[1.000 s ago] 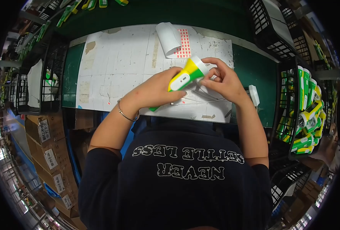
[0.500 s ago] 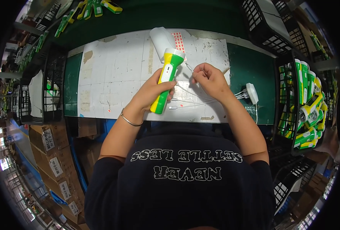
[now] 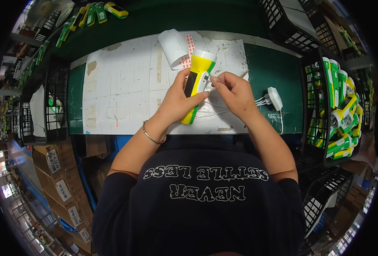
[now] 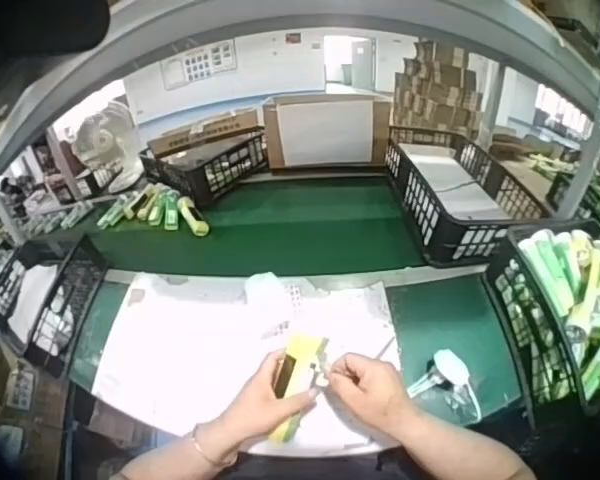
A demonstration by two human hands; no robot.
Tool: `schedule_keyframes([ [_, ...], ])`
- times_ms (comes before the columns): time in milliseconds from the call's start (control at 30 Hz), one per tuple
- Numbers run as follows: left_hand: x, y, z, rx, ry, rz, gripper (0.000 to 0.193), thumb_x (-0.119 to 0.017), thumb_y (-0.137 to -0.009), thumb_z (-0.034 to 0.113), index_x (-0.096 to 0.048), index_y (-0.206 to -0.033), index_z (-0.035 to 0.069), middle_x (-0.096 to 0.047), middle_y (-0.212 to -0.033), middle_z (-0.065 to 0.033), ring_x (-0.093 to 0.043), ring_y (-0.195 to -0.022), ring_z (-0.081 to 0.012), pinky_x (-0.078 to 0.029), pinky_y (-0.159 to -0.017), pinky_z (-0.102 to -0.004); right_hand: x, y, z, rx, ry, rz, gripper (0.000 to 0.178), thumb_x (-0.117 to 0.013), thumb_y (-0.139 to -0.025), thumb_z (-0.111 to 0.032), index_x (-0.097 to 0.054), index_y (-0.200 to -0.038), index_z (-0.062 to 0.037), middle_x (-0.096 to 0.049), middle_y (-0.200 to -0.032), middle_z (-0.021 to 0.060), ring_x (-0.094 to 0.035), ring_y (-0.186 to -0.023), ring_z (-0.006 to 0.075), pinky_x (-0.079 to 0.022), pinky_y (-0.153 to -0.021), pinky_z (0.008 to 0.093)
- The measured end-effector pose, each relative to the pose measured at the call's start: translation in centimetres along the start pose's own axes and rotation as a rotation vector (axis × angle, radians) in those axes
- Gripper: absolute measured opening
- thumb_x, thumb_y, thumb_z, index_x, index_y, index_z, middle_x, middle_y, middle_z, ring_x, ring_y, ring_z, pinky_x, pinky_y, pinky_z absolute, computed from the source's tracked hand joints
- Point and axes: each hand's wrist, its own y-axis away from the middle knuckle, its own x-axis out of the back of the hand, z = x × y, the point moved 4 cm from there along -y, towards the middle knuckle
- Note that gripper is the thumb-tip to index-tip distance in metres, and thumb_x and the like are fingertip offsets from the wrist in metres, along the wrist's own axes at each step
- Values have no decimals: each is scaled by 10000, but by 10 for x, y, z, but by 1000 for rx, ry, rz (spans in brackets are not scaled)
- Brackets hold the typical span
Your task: Assembling and testing portable LED flashlights on a factory production line.
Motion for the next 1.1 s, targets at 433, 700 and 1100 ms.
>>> schedule_keyframes([
  [433,-3,6,11,-392,-560,227,635,-683,-760,171,-353,-1278,7,-481,-1169,-219,-491,-1084,-371,-417,-913,-392,-12,4,1,31,-51,47,202,-601,-862,-168,-563,-762,4,-486,-571,-19,-395,-544,28,-333,-479,219],
  [700,26,-11,14,-327,194,117,587,-705,-757,93,-392,-1245,7,-544,-1119,-93,-533,-1035,-187,-422,-916,-330,8,19,-2,14,237,-14,379,-674,-751,-334,-584,-1009,-71,-653,-926,103,-637,-854,274,-498,-730,353],
  [1100,-22,-4,47,-197,454,-414,510,-695,-763,110,-496,-1221,10,-565,-1183,-117,-566,-1058,-222,-440,-934,-329,25,39,-23,170,156,-78,573,-730,-678,-383,-558,-1106,-43,-646,-880,123,-646,-808,260,-508,-718,321],
])
